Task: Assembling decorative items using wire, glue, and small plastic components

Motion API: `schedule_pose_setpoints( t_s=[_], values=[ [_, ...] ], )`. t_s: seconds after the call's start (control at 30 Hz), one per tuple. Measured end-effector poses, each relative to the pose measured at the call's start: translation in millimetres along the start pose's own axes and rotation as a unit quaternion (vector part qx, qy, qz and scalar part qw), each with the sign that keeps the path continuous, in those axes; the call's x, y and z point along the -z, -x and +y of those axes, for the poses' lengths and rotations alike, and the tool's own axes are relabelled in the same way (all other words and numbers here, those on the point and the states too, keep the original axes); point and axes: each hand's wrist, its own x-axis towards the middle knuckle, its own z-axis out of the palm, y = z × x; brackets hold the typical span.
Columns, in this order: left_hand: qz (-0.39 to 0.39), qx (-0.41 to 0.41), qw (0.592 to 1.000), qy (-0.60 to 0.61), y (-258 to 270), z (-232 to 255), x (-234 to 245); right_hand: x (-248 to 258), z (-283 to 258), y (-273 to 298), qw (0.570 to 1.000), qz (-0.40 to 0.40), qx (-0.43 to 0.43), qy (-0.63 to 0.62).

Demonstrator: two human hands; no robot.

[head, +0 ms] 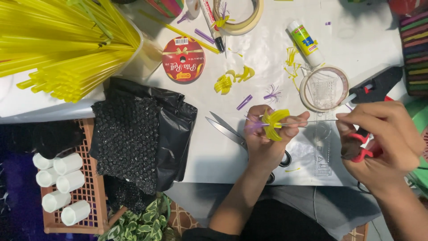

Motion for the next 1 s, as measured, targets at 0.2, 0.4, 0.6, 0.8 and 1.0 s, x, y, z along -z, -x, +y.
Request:
schedule_pose_setpoints(
  t_s=[0.2, 0.4, 0.6, 0.8, 1.0],
  values=[
    [-0.039, -0.025, 0.998, -0.041, 0.2, 6.5, 0.4, 5.2, -8.6, -3.7, 1.000, -0.015, 0.007, -0.010],
    [-0.021, -0.007, 0.998, -0.064, 3.5, 12.7, -2.2, 3.4, -7.9, -1.8, 1.000, 0.000, 0.013, -0.018],
    [0.011, -0.007, 0.998, -0.068, 3.3, 9.2, -3.3, 3.8, -8.4, -0.9, 1.000, -0.004, 0.006, -0.014],
    [-0.002, -0.057, 0.996, -0.072, 2.6, 7.5, -5.1, 6.4, -16.1, -2.4, 1.000, -0.013, -0.004, -0.012],
    [0.020, -0.036, 0.998, -0.052, 3.5, 2.3, -5.7, 1.9, -17.0, 0.7, 1.000, 0.000, -0.015, -0.008]
  ],
)
